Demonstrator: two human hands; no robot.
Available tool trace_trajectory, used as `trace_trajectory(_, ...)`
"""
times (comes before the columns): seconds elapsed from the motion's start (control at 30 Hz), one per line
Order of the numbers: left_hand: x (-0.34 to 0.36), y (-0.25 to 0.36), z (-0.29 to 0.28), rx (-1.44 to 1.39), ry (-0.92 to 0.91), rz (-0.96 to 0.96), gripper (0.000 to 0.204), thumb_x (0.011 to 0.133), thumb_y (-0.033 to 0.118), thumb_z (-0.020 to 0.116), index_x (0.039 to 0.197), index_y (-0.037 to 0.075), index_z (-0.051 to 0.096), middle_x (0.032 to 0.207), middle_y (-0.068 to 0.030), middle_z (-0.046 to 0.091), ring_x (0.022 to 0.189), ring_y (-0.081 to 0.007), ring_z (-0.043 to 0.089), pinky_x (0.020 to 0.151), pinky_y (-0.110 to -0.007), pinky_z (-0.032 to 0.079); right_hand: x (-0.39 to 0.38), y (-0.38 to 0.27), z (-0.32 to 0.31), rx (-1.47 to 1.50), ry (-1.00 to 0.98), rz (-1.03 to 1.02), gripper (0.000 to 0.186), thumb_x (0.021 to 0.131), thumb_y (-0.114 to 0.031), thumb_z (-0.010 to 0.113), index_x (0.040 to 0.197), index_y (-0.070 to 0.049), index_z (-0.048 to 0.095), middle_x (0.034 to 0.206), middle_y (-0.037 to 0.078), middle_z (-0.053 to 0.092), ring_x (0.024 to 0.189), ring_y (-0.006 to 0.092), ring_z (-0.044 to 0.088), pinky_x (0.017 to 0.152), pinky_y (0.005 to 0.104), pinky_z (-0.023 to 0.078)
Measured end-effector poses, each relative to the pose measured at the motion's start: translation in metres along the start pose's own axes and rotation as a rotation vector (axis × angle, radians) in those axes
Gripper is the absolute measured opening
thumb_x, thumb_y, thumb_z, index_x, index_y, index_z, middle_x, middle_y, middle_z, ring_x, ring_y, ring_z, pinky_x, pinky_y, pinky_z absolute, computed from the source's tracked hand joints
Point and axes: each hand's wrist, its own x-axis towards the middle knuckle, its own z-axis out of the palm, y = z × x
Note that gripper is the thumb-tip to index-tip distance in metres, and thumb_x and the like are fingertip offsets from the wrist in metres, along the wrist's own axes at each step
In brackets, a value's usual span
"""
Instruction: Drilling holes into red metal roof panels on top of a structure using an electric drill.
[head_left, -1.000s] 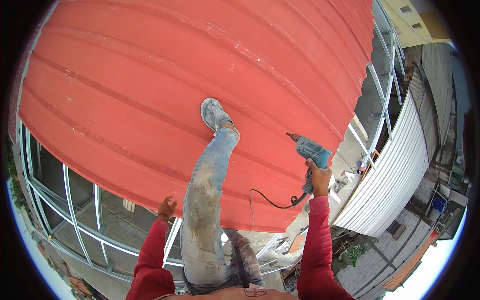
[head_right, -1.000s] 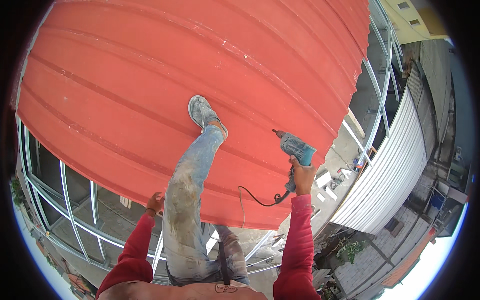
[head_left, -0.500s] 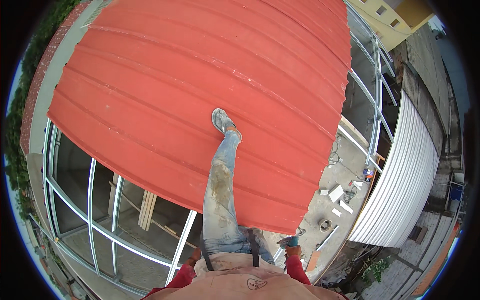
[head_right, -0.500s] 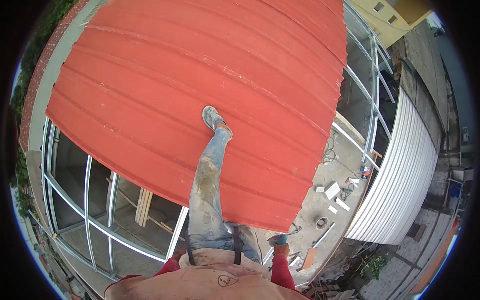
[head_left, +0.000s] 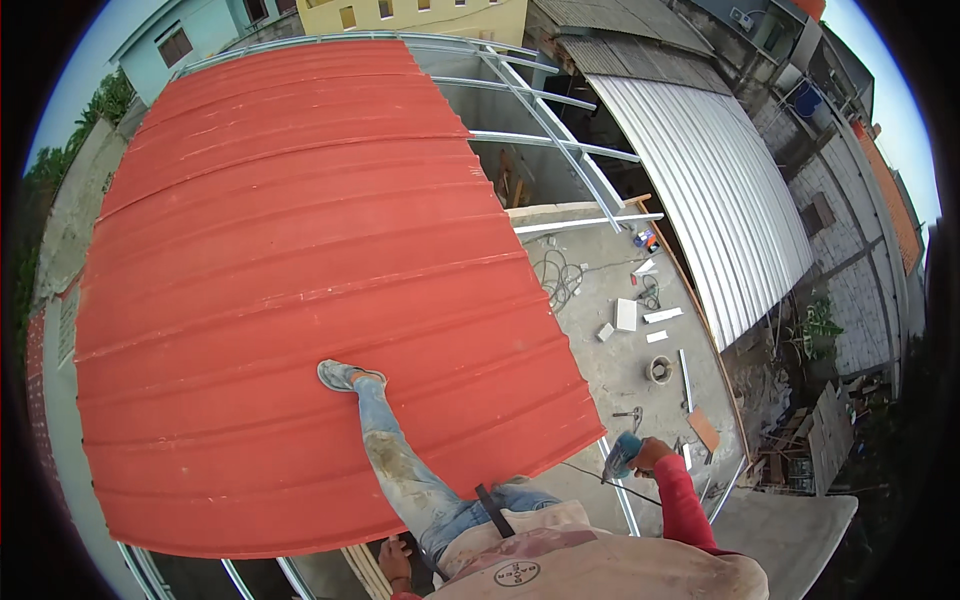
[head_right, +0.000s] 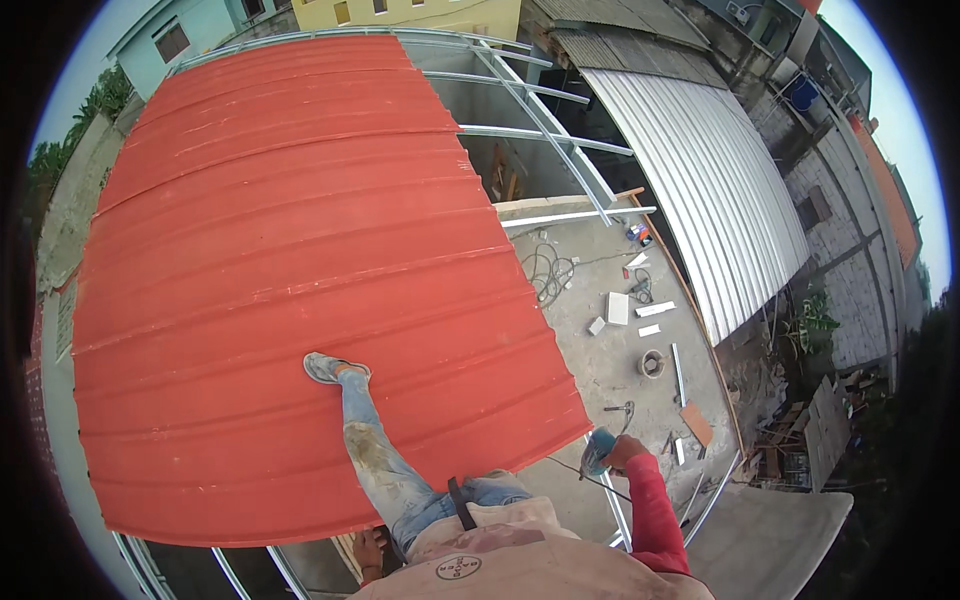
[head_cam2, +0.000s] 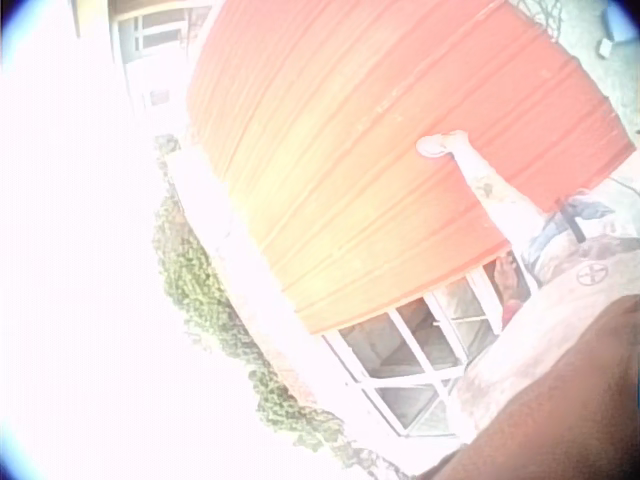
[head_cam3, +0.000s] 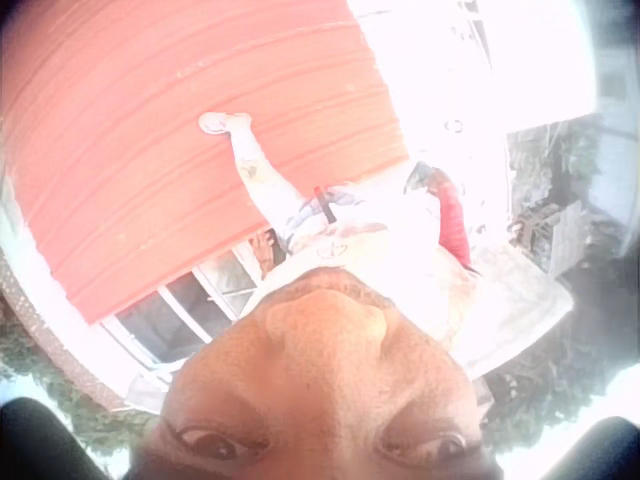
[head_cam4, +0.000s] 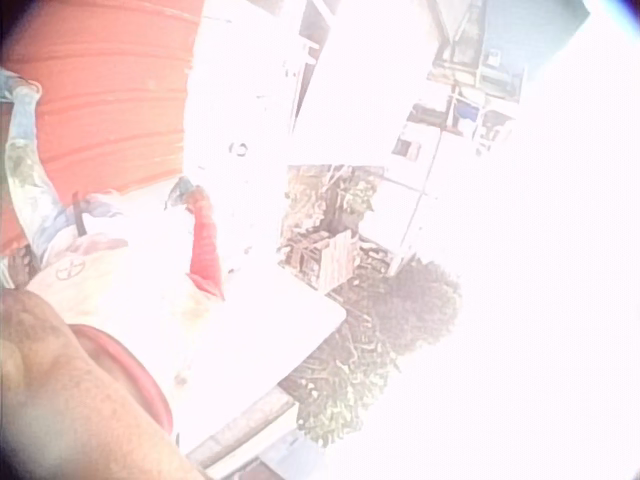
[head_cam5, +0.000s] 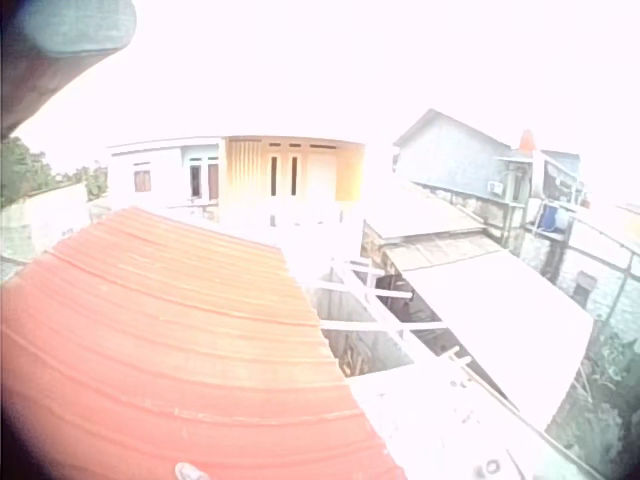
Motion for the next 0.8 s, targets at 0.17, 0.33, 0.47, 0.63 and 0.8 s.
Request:
trace_trajectory(0.17, 0.064, 0.048, -0.032, 0.100, -0.007, 0.299, 0.052, 0.105, 0.046, 0.052, 0.104, -0.003, 0.069, 0.094, -0.0160, 0.072, 0.080, -0.0230, 0.071, 0.067, -0.034, 0.056, -0.111, 0.005, -0.115, 0.105, 0.222, -0.082, 0.027, 0.082, -0.010, 0.080, 0.104, 0.001, 0.069, 0.070, 0.010, 0.072, 0.055, 0.0155, 0.067, 0.047, 0.0321, 0.052)
trace_trajectory(0.33, 0.076, 0.124, -0.037, 0.193, -0.181, 0.169, 0.055, 0.105, 0.047, 0.052, 0.124, -0.002, 0.066, 0.110, -0.0151, 0.073, 0.086, -0.0233, 0.073, 0.063, -0.031, 0.053, -0.256, 0.025, -0.205, 0.107, 0.488, -0.017, 0.044, 0.079, -0.006, 0.075, 0.120, 0.003, 0.062, 0.071, 0.007, 0.068, 0.055, 0.0141, 0.062, 0.046, 0.0302, 0.048)
trace_trajectory(0.47, 0.086, 0.137, -0.037, 0.299, -0.220, 0.239, 0.054, 0.106, 0.047, 0.052, 0.124, -0.002, 0.066, 0.110, -0.0146, 0.072, 0.086, -0.0218, 0.072, 0.063, -0.030, 0.053, -0.358, 0.053, -0.234, 0.008, 0.800, 0.038, 0.035, 0.087, -0.015, 0.072, 0.117, 0.002, 0.064, 0.073, 0.005, 0.064, 0.049, 0.0115, 0.054, 0.041, 0.0298, 0.041)
trace_trajectory(0.63, 0.109, 0.135, -0.042, 0.323, -0.198, 0.325, 0.054, 0.107, 0.045, 0.051, 0.127, -0.004, 0.064, 0.111, -0.0145, 0.071, 0.084, -0.0220, 0.071, 0.070, -0.032, 0.055, -0.385, 0.087, -0.234, -0.059, 1.018, 0.127, 0.036, 0.089, -0.016, 0.071, 0.119, 0.002, 0.063, 0.078, 0.006, 0.064, 0.054, 0.0125, 0.056, 0.044, 0.0303, 0.043)
trace_trajectory(0.8, 0.094, 0.163, -0.045, 0.304, -0.217, 0.285, 0.056, 0.107, 0.045, 0.051, 0.129, -0.005, 0.062, 0.111, -0.0147, 0.070, 0.084, -0.0223, 0.070, 0.075, -0.033, 0.057, -0.398, 0.105, -0.229, -0.026, 1.078, 0.166, 0.036, 0.090, -0.016, 0.069, 0.121, 0.003, 0.062, 0.084, 0.007, 0.065, 0.058, 0.0135, 0.057, 0.047, 0.0309, 0.046)
